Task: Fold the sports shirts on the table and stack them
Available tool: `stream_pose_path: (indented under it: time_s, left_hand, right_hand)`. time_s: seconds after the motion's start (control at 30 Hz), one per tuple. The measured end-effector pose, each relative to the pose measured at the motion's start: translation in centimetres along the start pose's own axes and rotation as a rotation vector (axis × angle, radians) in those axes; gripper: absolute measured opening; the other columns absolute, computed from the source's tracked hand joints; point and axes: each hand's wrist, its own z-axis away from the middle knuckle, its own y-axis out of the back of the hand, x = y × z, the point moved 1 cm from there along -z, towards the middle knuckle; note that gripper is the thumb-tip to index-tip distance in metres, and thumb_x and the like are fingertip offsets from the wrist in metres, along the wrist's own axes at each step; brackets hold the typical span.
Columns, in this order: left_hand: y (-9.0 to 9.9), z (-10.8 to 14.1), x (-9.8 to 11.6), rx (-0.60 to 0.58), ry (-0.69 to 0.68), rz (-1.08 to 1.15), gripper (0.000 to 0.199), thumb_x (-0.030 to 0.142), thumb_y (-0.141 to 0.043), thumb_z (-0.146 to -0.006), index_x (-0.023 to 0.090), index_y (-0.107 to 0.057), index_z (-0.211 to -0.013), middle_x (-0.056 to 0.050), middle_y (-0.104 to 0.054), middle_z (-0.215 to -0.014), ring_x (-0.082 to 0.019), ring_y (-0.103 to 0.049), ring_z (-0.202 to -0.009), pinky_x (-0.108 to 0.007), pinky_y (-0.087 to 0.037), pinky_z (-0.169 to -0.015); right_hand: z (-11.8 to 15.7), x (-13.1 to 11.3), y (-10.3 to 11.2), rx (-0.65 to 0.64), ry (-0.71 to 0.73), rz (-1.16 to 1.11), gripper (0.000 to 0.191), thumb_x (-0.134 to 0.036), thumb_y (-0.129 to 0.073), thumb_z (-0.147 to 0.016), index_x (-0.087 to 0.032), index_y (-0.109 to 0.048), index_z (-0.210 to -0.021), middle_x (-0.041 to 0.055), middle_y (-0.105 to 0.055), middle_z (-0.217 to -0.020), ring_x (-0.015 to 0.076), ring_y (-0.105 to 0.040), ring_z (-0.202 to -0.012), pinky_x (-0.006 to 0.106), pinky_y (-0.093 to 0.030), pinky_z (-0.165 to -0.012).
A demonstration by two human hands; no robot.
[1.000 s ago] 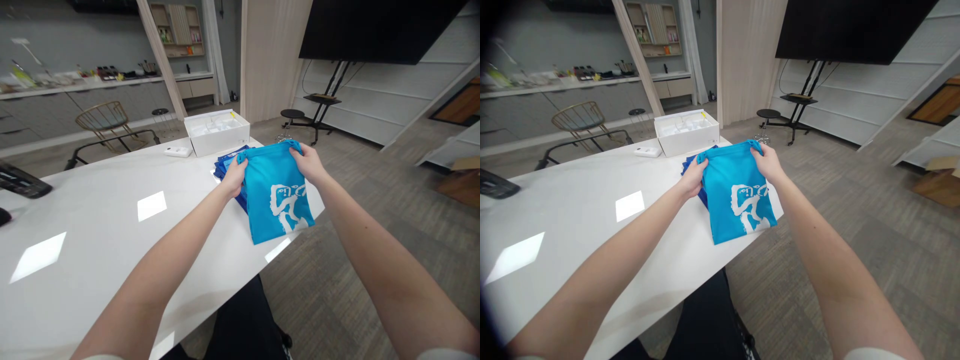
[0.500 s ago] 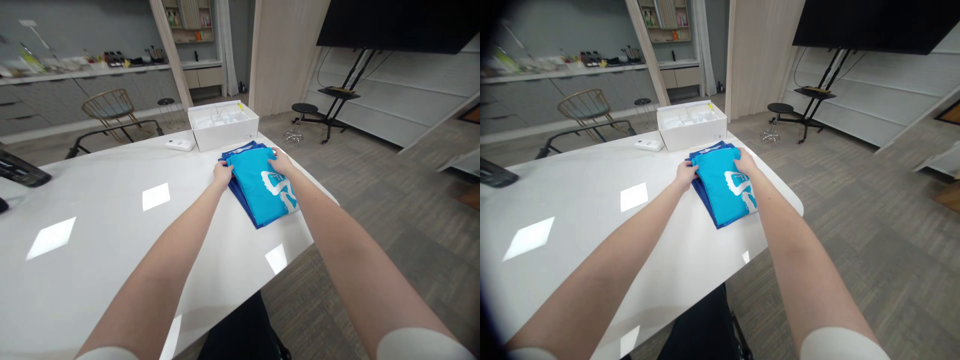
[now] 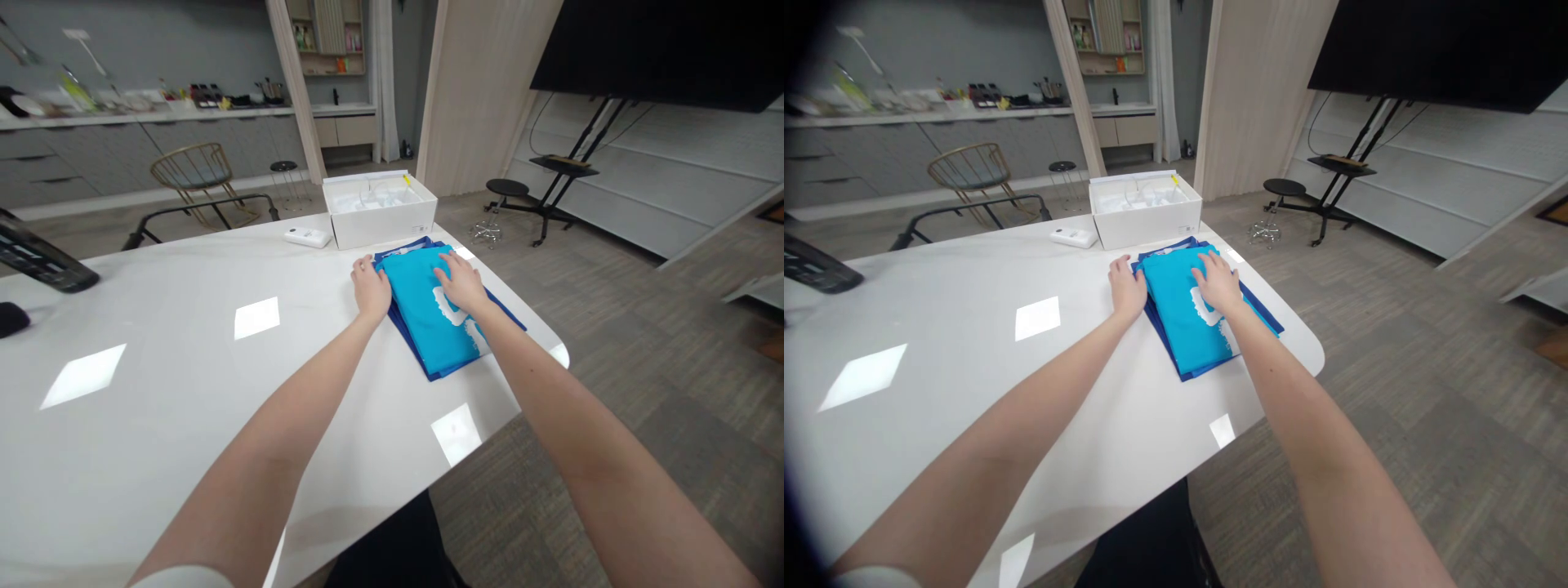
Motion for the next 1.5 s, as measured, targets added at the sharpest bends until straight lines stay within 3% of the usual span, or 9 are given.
stream_pose_path:
  time_s: [0.1, 0.2, 0.37, 0.57, 0.87, 1.07, 1.27, 1.37, 1.5]
  left_hand:
    - [-1.0, 3.2, 1.3, -0.257, -0.244, -0.126, 0.042, 0.026, -0.054, -0.093, 0.028, -0.057, -0.135, -0.011, -0.053, -0.148, -0.03, -0.04, -0.144, -0.052, -0.022, -0.123]
    - [-1.4, 6.2, 1.7, -0.43, -0.272, -0.251, 0.038, 0.029, -0.054, -0.096, 0.027, -0.06, -0.133, -0.011, -0.052, -0.15, -0.032, -0.038, -0.146, -0.058, -0.014, -0.123]
    - [3.0, 9.8, 1.9, -0.475, -0.265, -0.332, 0.04, 0.033, -0.052, -0.097, 0.029, -0.058, -0.136, -0.009, -0.05, -0.153, -0.028, -0.044, -0.143, -0.053, -0.021, -0.124]
    - [13.0, 13.4, 1.2, -0.483, -0.218, -0.412, 0.035, 0.026, -0.046, -0.097, 0.023, -0.066, -0.125, -0.011, -0.067, -0.128, -0.027, -0.064, -0.117, -0.041, -0.047, -0.106]
    - [30.9, 20.2, -5.8, -0.319, 0.034, -0.59, 0.03, 0.024, -0.045, -0.095, 0.025, -0.071, -0.109, -0.008, -0.073, -0.11, -0.025, -0.069, -0.098, -0.036, -0.053, -0.085]
    - [46.6, 24.1, -11.7, 0.032, 0.279, -0.778, 0.027, 0.023, -0.048, -0.093, 0.022, -0.07, -0.108, -0.009, -0.071, -0.118, -0.025, -0.067, -0.105, -0.036, -0.048, -0.094]
    - [62.0, 30.3, -15.7, 0.454, 0.683, -1.117, 0.036, 0.028, -0.045, -0.093, 0.02, -0.063, -0.123, -0.017, -0.064, -0.128, -0.036, -0.058, -0.115, -0.051, -0.04, -0.097]
    - [65.7, 34.0, -17.0, 0.521, 0.793, -1.189, 0.041, 0.038, -0.048, -0.093, 0.019, -0.06, -0.127, -0.019, -0.061, -0.13, -0.039, -0.054, -0.118, -0.054, -0.039, -0.096]
    - [66.9, 37.0, -18.0, 0.471, 0.811, -1.161, 0.03, 0.037, -0.044, -0.096, 0.02, -0.067, -0.107, -0.015, -0.068, -0.117, -0.034, -0.058, -0.111, -0.049, -0.039, -0.095]
  right_hand:
    - [1.5, -0.5, -1.1, -0.15, -0.015, 0.038, 0.06, -0.056, -0.04, -0.101, -0.026, -0.046, -0.152, 0.0133, -0.038, -0.161, 0.0376, -0.031, -0.148, 0.071, -0.019, -0.116]
    - [2.6, -0.1, -1.2, -0.185, -0.04, 0.09, 0.06, -0.056, -0.04, -0.1, -0.029, -0.042, -0.154, 0.0115, -0.034, -0.163, 0.0388, -0.027, -0.15, 0.073, -0.017, -0.115]
    - [5.9, -0.3, 0.9, -0.041, -0.058, 0.207, 0.057, -0.053, -0.042, -0.099, -0.021, -0.053, -0.145, 0.0186, -0.045, -0.155, 0.0409, -0.042, -0.14, 0.068, -0.032, -0.11]
    - [10.9, -9.8, -1.0, 0.034, 0.251, 0.085, 0.034, -0.038, -0.046, -0.098, -0.022, -0.066, -0.121, 0.0148, -0.066, -0.124, 0.0334, -0.057, -0.121, 0.051, -0.044, -0.105]
    - [15.7, -31.9, -15.1, -0.322, 0.42, -0.384, 0.02, -0.029, -0.057, -0.093, -0.022, -0.068, -0.108, 0.0065, -0.071, -0.108, 0.0198, -0.066, -0.087, 0.035, -0.052, -0.086]
    - [18.0, -45.8, -23.0, -0.527, 0.5, -0.504, 0.018, -0.024, -0.059, -0.091, -0.023, -0.07, -0.105, 0.0023, -0.073, -0.094, 0.0173, -0.065, -0.078, 0.032, -0.05, -0.082]
    - [20.6, -57.3, -28.6, -0.668, 0.545, -0.567, 0.017, -0.024, -0.058, -0.092, -0.026, -0.071, -0.103, 0.0004, -0.072, -0.093, 0.0179, -0.065, -0.079, 0.032, -0.051, -0.08]
    - [22.4, -61.9, -30.6, -0.723, 0.638, -0.58, 0.018, -0.024, -0.058, -0.092, -0.025, -0.071, -0.104, 0.0018, -0.072, -0.093, 0.0194, -0.066, -0.082, 0.033, -0.05, -0.082]
    - [24.4, -66.4, -32.3, -0.75, 0.766, -0.529, 0.022, -0.022, -0.056, -0.093, -0.025, -0.069, -0.11, 0.0033, -0.072, -0.099, 0.0212, -0.065, -0.09, 0.035, -0.05, -0.087]
